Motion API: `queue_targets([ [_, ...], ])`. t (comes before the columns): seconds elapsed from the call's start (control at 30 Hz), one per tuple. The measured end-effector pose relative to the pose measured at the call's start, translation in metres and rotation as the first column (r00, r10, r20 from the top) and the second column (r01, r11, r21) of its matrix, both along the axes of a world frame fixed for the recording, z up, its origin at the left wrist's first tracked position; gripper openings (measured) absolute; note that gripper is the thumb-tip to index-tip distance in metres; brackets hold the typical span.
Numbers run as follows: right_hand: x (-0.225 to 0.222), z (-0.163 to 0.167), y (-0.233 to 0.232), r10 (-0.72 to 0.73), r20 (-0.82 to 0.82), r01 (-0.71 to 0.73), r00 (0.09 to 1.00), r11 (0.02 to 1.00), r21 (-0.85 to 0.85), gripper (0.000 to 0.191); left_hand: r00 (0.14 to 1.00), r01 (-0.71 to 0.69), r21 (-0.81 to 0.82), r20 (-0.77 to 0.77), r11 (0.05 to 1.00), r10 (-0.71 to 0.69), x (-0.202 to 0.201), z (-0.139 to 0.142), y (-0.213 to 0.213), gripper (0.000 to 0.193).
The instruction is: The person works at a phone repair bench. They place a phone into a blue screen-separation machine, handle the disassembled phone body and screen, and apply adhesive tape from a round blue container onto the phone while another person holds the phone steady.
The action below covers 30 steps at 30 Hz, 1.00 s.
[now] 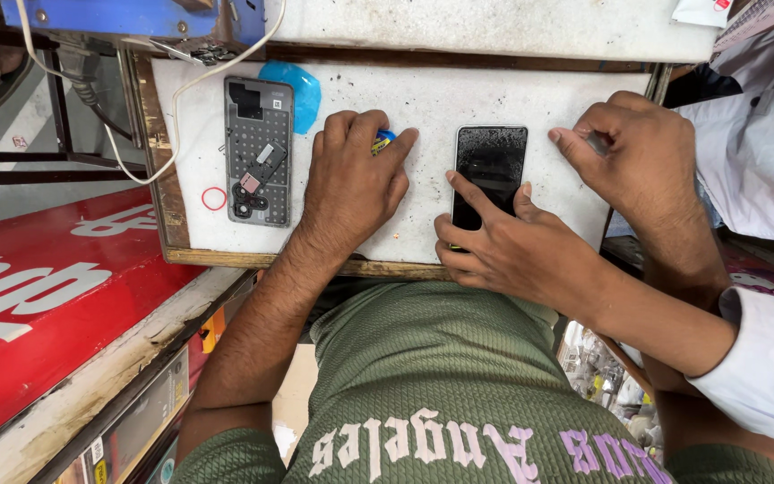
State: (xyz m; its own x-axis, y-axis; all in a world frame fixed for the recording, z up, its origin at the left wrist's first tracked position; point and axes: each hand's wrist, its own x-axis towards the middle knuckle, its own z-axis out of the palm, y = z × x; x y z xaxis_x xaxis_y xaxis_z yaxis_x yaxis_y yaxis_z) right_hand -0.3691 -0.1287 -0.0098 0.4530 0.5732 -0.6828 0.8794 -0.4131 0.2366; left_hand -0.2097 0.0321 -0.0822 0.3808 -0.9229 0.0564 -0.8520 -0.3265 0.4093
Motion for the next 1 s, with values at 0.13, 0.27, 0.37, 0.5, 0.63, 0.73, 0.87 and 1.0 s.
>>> queue_targets([
  [0.13, -0.021, -0.031, -0.002, 0.034, 0.248, -0.012, 0.968, 0.996, -0.091, 0.064, 0.999, -0.012, 0.009, -0.037, 1.0, 0.013, 0.002, 0.003, 0.003, 0.042],
  [0.27, -0.04, -0.06, -0.004, 0.367, 0.567, -0.069, 0.737, 0.876, -0.477, 0.058, 1.0, -0.016, -0.004, -0.008, 1.0, 0.016, 0.004, 0.007, 0.004, 0.039],
  [0.37, -0.042, -0.062, -0.005, 0.744, 0.511, -0.017, 0.432, 0.573, -0.82, 0.062, 0.999, -0.036, -0.003, -0.03, 0.999, 0.036, 0.005, 0.009, 0.002, 0.038],
  [0.5, -0.025, -0.035, -0.004, 0.142, 0.399, -0.04, 0.906, 0.966, -0.255, 0.064, 1.0, -0.024, -0.032, -0.001, 0.999, 0.024, -0.001, 0.007, -0.008, 0.037],
  [0.63, -0.004, -0.003, -0.002, -0.052, 0.0, 0.052, 0.999, 0.999, 0.009, 0.076, 1.0, -0.016, -0.073, -0.023, 0.997, 0.014, -0.007, 0.003, -0.016, 0.038],
  [0.73, 0.003, 0.008, -0.001, -0.003, 0.141, 0.007, 0.99, 1.0, -0.029, 0.073, 0.993, -0.066, -0.048, -0.103, 0.997, 0.061, -0.003, 0.004, -0.018, 0.041],
  [0.87, 0.0, 0.005, -0.001, -0.144, 0.051, 0.141, 0.988, 0.989, 0.05, 0.085, 0.861, -0.166, 0.005, -0.487, 0.986, 0.148, 0.012, 0.009, -0.001, 0.045],
  [1.0, -0.007, -0.004, -0.001, -0.102, 0.065, 0.101, 0.993, 0.995, 0.006, 0.081, 0.59, -0.33, 0.029, -0.774, 0.943, 0.23, 0.036, 0.017, 0.03, 0.048],
])
